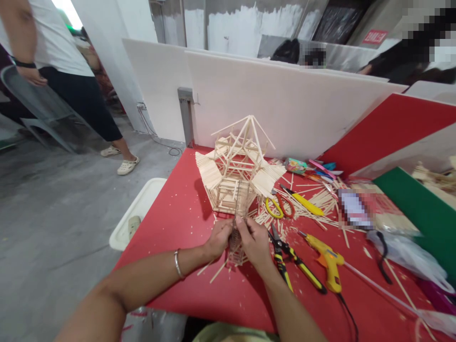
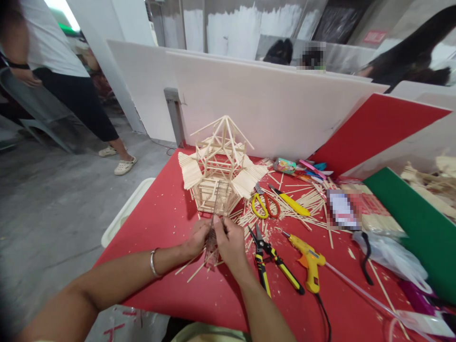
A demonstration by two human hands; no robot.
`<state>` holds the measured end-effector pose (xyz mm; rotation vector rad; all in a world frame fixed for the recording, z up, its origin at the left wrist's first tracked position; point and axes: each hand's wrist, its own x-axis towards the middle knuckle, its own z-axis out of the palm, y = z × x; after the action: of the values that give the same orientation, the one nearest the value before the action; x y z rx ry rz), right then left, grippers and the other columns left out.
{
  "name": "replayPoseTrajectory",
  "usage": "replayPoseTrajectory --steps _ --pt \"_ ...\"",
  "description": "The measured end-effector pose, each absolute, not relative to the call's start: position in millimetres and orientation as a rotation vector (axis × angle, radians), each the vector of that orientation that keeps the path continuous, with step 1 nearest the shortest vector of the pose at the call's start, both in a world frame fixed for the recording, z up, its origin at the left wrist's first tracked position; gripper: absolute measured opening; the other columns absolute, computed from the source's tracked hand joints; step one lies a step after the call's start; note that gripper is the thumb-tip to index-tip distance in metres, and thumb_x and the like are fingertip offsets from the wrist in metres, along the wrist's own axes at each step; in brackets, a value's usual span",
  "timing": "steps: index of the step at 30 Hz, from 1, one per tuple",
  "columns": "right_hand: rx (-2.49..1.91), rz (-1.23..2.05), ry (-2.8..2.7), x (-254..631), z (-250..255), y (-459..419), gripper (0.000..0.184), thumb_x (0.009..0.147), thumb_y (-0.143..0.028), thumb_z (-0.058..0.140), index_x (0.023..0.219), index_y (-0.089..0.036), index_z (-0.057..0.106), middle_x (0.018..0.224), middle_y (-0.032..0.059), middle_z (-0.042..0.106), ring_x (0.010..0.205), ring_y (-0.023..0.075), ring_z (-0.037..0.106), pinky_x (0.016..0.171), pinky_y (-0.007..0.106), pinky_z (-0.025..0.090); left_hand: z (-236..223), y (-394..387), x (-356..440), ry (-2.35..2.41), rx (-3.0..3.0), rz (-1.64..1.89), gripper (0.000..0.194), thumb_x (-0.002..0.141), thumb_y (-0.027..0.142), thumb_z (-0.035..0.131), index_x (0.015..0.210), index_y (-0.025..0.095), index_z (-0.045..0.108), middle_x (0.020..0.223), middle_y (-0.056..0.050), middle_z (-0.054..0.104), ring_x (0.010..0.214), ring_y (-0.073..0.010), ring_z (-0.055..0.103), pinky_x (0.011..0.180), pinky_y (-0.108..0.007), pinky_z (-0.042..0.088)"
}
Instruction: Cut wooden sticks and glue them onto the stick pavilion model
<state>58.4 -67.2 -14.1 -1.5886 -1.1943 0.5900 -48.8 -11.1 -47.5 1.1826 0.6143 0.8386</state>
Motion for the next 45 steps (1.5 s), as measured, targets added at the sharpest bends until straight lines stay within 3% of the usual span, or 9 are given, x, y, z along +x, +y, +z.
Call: replayPoseTrajectory --steps 45 --pt "-1.603 0.573 -1.191 58.2 -17.2 -67.3 0.038 0.092 -0.048 0.051 0.068 -0.019 0.054 0.060 -0.0048 0.046 0.059 0.0101 0.041 0.057 0.022 0.034 -51.5 -10.5 -47.8 0.591 1.143 0.839 0.035 0.085 0.042 0.055 0.069 0.011 0.064 0.064 -0.003 0.057 0.060 -0.0127 0.047 0.057 -0.024 0.038"
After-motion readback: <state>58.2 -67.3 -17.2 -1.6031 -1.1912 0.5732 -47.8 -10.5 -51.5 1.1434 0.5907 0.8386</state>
